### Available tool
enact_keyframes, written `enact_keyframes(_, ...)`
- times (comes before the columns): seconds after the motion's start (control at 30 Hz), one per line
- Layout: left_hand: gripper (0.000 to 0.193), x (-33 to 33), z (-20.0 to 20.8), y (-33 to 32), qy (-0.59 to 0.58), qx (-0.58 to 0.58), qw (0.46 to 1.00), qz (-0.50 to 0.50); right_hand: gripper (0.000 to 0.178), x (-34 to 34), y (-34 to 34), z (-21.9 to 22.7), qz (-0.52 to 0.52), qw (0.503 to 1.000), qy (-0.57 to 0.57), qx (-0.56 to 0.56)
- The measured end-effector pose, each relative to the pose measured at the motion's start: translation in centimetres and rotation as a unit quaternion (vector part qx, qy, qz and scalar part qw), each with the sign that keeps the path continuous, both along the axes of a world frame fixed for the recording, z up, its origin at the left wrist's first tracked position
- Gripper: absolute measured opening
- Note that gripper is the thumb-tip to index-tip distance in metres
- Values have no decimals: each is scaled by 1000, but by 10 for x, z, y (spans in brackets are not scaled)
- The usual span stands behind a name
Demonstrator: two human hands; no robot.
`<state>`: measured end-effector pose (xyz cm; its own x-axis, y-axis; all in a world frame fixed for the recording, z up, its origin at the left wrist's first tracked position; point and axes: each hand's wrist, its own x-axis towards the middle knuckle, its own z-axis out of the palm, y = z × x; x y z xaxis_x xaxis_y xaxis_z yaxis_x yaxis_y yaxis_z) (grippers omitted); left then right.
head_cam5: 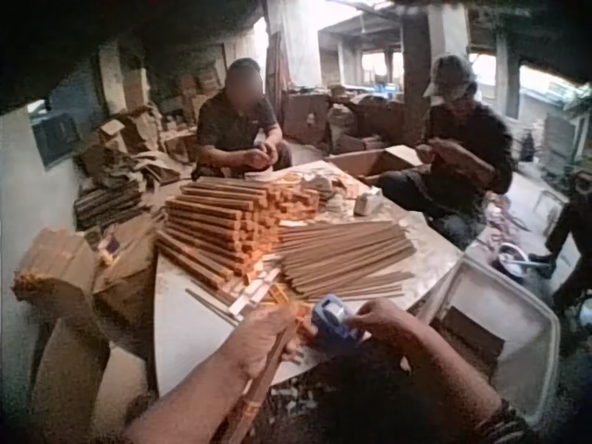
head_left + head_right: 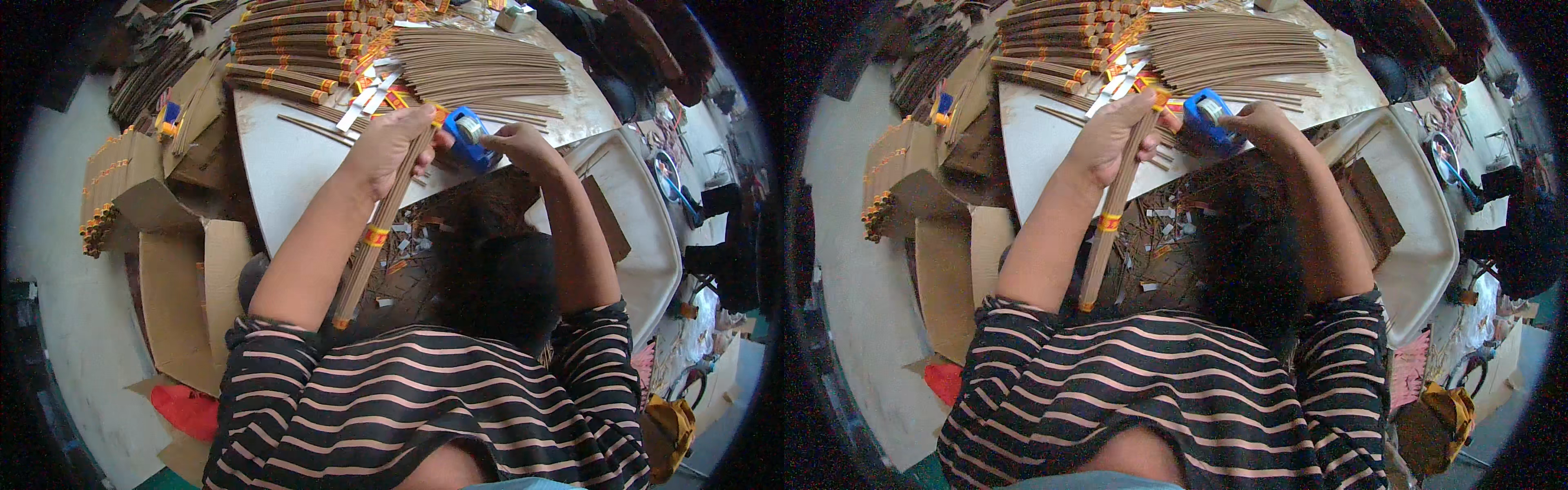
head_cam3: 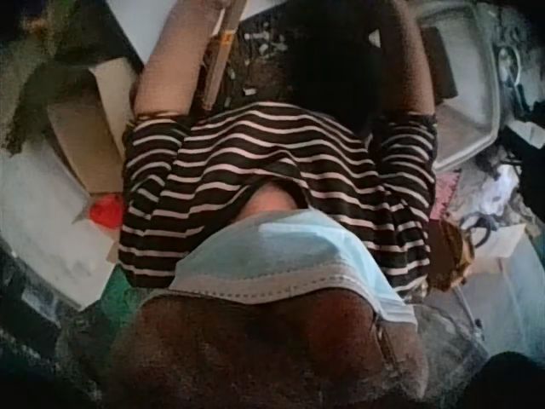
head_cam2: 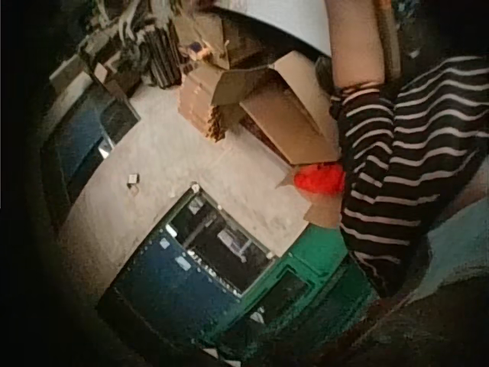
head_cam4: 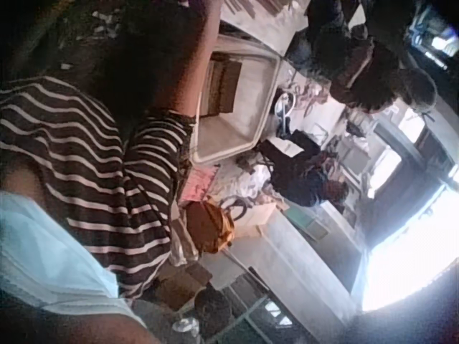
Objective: The person gathers thin wooden sticks into small bundles, wraps each bundle with a colorful paper band, and secures it with tape. The person then places the finished bundles into a nearby container.
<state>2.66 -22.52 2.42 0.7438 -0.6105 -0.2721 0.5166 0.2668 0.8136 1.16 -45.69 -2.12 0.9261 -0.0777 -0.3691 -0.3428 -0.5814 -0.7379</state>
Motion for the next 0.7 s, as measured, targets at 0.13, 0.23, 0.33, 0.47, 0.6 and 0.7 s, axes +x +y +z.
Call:
enact_keyframes(0.13,28,32,-29,-36,11,-36,999,-6,36,8,-8,6,17,998,61,14)
enact_keyframes(0.23,32,49,-51,-51,-5,-31,999,-24,33,8,-11,-1,-17,995,65,71)
enact_keyframes(0.33,31,54,-59,-55,-3,-30,999,-36,29,9,-18,-9,2,993,61,98)
enact_keyframes(0.47,30,53,-57,-59,-27,12,999,-26,23,7,-14,-14,-50,984,17,169)
enact_keyframes(0.6,30,54,-56,-59,-16,28,999,-7,19,-17,-10,-1,-106,962,-13,251)
enact_keyframes(0.7,31,54,-54,-59,-13,35,999,-3,19,-36,-8,1,-141,955,13,261)
